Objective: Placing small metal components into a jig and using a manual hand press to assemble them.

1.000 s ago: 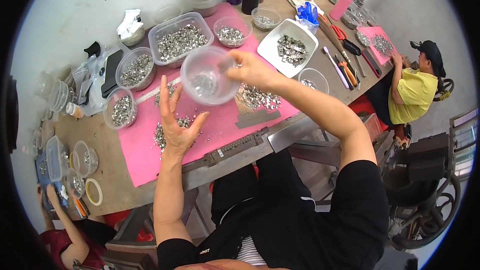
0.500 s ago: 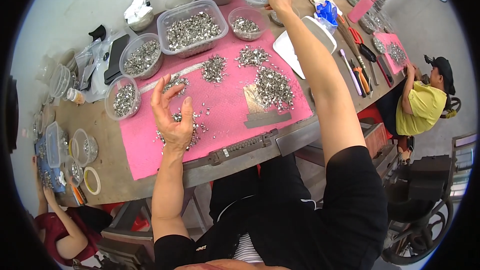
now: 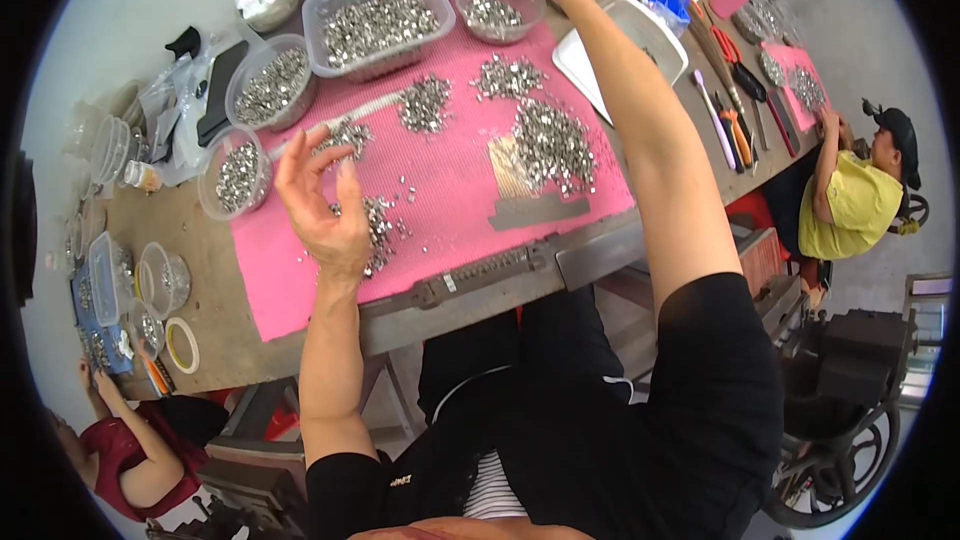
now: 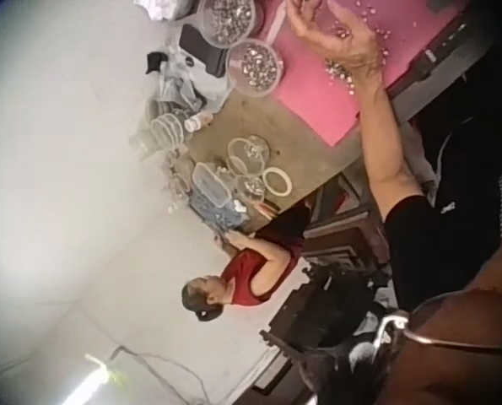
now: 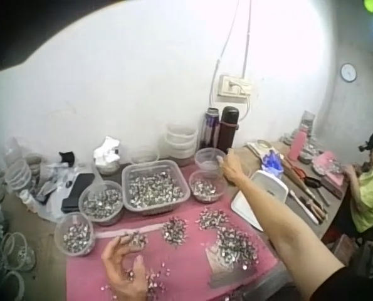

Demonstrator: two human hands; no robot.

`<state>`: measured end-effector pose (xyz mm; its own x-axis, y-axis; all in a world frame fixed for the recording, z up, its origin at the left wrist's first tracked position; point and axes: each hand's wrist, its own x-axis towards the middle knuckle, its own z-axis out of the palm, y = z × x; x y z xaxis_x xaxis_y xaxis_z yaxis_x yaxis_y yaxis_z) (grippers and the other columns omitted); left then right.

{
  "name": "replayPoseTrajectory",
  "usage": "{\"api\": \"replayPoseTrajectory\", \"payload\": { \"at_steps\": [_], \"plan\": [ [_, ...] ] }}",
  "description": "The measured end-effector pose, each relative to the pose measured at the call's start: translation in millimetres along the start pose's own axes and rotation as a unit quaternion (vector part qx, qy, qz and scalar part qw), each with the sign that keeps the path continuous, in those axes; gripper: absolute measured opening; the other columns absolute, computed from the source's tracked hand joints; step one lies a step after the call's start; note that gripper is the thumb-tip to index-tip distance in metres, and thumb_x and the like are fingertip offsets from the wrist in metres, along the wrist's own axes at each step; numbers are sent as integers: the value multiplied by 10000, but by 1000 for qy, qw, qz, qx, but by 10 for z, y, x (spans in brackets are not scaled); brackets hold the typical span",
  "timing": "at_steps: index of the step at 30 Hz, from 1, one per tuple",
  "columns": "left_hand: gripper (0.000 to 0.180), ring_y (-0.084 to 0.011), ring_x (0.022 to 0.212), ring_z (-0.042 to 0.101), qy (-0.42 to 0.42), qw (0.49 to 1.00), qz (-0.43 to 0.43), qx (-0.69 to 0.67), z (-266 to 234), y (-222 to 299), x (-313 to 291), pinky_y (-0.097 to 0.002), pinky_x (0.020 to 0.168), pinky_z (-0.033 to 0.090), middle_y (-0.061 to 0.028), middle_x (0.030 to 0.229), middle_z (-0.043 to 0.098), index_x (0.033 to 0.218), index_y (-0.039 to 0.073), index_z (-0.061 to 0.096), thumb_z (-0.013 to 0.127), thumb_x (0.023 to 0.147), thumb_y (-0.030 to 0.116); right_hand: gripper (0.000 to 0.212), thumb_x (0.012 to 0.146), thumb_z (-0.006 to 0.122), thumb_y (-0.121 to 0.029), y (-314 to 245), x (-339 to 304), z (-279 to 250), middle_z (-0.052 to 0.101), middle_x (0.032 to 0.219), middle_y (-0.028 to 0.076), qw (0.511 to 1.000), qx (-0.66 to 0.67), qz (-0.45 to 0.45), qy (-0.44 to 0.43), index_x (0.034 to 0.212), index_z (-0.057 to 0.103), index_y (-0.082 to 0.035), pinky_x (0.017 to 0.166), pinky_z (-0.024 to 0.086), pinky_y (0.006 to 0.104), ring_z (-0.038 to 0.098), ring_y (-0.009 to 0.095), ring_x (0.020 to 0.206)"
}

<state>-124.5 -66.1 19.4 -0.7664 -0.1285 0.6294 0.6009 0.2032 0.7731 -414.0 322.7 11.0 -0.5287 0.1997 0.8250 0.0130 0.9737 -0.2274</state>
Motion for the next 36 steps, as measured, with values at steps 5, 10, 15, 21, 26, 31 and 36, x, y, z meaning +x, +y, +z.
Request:
{"api": "replayPoseTrajectory", "payload": {
  "at_steps": [5,10,15,21,26,31,36],
  "plan": [
    [563,-207,1012,658,8,999,-14,-33,98,-56,72,-351,930,516,-196,1291,567,1423,-29,386,619,911,-45,504,976,560,-418,303,52,112,666,911,330,981,-29,3,-191,980,658,76,771,530,526,657,494,902],
    [443,-204,992,656,39,997,-21,-60,52,-50,93,-346,910,518,-163,1206,618,1341,-15,494,619,917,-37,361,972,579,-336,-286,52,-492,632,1032,244,995,-33,-58,-72,970,695,6,864,479,505,584,426,1014],
    [162,-227,968,672,-8,998,13,53,-6,-11,86,-351,885,519,-104,1012,702,1066,6,680,659,906,3,214,921,602,-197,-1238,80,-794,647,976,214,942,197,-248,-111,957,694,-8,830,495,468,609,392,964],
    [205,-175,935,680,16,1000,-19,12,44,-45,111,-317,850,540,-102,1008,724,1154,9,641,634,950,28,358,904,576,-325,-2117,-166,-612,685,922,238,845,239,-252,-406,996,732,-15,804,535,445,687,393,911],
    [226,-174,930,675,33,999,-30,30,-106,-74,71,-315,849,538,-102,999,722,1179,12,625,625,954,26,636,950,510,-611,-2753,-545,-590,571,1305,321,848,-8,-214,-486,1308,619,-96,1017,454,549,573,545,1128],
    [227,-167,928,672,17,1000,-21,11,68,-34,134,-312,850,537,-98,995,720,1180,14,625,625,953,23,588,965,488,-560,-2130,-450,13,644,1163,325,816,175,-257,-487,1181,661,-40,973,472,539,622,486,1088],
    [188,-173,931,685,24,999,-20,12,-18,-45,121,-312,843,545,-99,1002,724,1138,8,648,625,951,16,516,883,545,-435,-2246,-402,114,690,866,316,847,169,-223,-451,878,728,47,785,545,523,692,470,860]
  ]
}}
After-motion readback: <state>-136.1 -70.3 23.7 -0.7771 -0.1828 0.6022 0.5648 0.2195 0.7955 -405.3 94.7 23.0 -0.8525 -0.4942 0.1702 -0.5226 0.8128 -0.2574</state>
